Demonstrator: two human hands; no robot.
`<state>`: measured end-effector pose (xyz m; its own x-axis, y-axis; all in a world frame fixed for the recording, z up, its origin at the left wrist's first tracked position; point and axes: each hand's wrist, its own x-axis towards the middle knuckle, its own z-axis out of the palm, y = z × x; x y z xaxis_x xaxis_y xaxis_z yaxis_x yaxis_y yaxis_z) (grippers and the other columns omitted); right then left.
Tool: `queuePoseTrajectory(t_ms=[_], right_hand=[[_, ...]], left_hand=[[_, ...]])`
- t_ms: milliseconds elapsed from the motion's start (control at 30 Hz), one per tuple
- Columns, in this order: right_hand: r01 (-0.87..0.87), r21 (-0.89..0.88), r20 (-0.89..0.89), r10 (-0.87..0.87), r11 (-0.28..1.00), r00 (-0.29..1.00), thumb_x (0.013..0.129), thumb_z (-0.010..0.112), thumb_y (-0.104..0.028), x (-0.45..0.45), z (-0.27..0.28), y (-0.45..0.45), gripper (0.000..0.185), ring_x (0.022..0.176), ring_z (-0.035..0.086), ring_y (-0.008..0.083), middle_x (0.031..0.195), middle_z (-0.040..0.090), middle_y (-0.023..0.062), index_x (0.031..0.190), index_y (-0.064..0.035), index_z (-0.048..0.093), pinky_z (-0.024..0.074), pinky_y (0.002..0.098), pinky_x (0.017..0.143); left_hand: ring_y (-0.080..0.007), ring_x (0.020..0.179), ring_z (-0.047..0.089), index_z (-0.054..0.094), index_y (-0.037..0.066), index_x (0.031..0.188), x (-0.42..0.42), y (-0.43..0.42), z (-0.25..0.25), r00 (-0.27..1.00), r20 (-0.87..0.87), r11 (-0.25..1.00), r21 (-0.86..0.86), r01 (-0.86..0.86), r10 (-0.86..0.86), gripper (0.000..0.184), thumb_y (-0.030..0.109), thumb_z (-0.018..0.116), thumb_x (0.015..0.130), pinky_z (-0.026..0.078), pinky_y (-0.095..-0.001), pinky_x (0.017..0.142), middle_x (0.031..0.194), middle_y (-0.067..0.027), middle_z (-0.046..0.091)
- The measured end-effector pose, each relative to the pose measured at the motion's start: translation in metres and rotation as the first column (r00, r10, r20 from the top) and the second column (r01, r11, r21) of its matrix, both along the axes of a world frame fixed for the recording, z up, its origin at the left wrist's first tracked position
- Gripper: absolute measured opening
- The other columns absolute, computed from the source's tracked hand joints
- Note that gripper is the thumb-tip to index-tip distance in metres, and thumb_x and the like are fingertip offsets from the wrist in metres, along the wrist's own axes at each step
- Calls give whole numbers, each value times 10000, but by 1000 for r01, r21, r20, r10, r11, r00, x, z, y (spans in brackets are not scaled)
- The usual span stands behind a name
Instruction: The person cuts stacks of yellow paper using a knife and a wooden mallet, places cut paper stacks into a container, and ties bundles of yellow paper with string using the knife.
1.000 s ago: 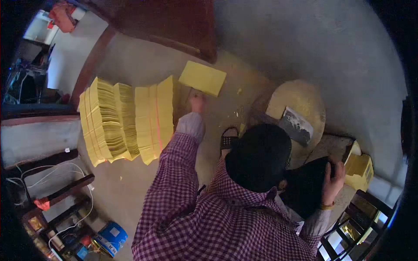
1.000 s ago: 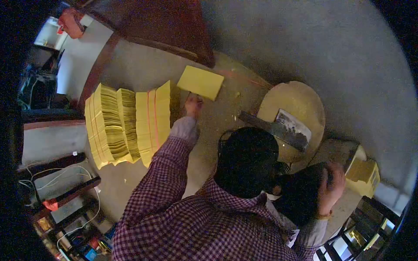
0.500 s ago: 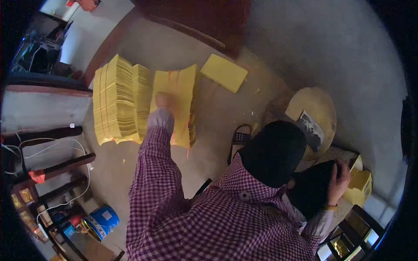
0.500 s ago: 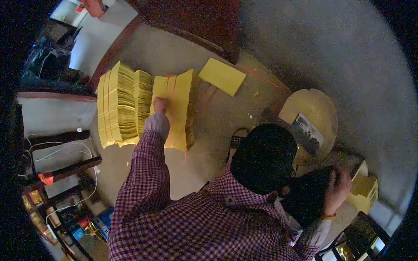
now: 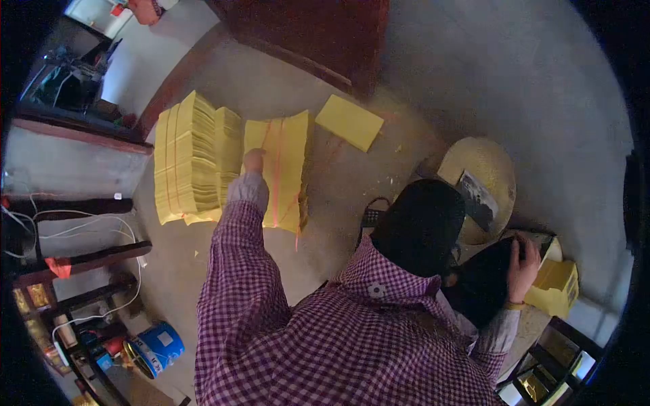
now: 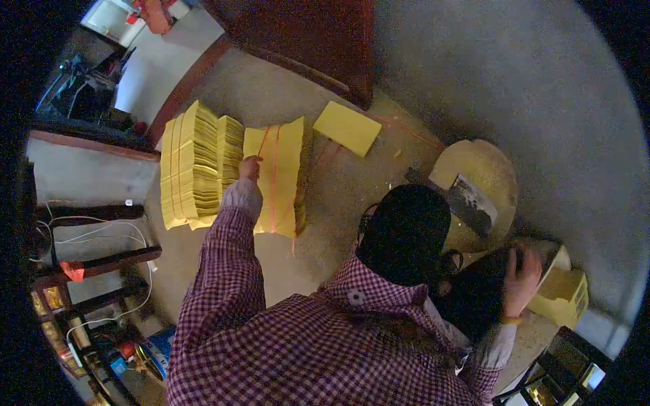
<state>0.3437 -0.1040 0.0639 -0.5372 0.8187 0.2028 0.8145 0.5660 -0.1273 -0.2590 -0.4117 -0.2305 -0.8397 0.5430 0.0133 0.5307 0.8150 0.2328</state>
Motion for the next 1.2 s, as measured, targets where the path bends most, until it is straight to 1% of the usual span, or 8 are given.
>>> queuePoseTrajectory(t_ms=[167,233,400,533,667,900,1067,1200], right_hand=[[-67,-329,-597,-152,942,788,857,515,-54,-12,10,-9,139,957,549,216,1007,596,113,955,26,575,408,304,865],[-57,-232,-644,-110,971,757,868,470,-2,-26,19,-21,135,979,532,171,1005,591,93,947,25,576,394,280,880],[-441,-216,-791,109,871,603,866,457,16,-120,52,-79,161,936,545,164,983,599,89,968,6,582,404,269,848],[-801,-529,-817,86,280,570,861,522,-62,-219,32,-116,233,962,548,145,1012,593,82,1088,-9,527,420,248,835],[-745,-654,-712,225,133,665,847,562,-292,-295,-27,-155,441,1059,516,235,1147,539,148,1178,-11,484,400,314,904],[-595,-700,-478,359,395,802,718,585,-568,-318,-85,-179,834,1199,389,359,1285,406,243,1245,53,404,320,378,992],[-541,-753,-53,785,374,617,755,589,-490,-330,-98,-156,686,1090,492,333,1167,516,238,1222,-5,461,386,370,922],[-453,-823,-161,624,342,764,669,586,-612,-318,-100,-161,835,1026,540,360,1089,563,241,1129,79,500,416,383,881]], left_hand=[[-122,467,415,512,55,628,98,-65,36,864,500,567,695,-442,61,188,103,467,804,322,-301,430,539,-26,447],[-89,466,346,463,63,616,166,-85,85,614,789,296,583,-756,15,236,112,438,845,275,-284,423,535,24,375],[-100,573,451,518,32,703,271,-129,115,684,728,471,619,-629,-44,182,124,466,852,361,-251,528,609,-4,488],[-151,640,525,556,8,740,303,-148,123,845,533,615,680,-401,-39,179,157,515,831,412,-293,592,661,-57,568],[-176,663,563,589,-27,801,305,-137,167,885,466,831,488,-269,13,232,200,556,833,424,-281,600,675,-115,573],[-324,502,521,549,1,671,310,-120,156,925,277,897,425,126,-261,342,280,509,864,409,-392,490,554,-168,522],[-197,423,498,546,-3,620,311,-110,164,868,471,840,525,-135,-155,394,281,474,882,390,-347,443,485,-109,521],[-97,535,461,533,19,685,291,-120,152,767,639,688,582,-434,-57,332,267,466,895,376,-253,512,573,-27,483]])
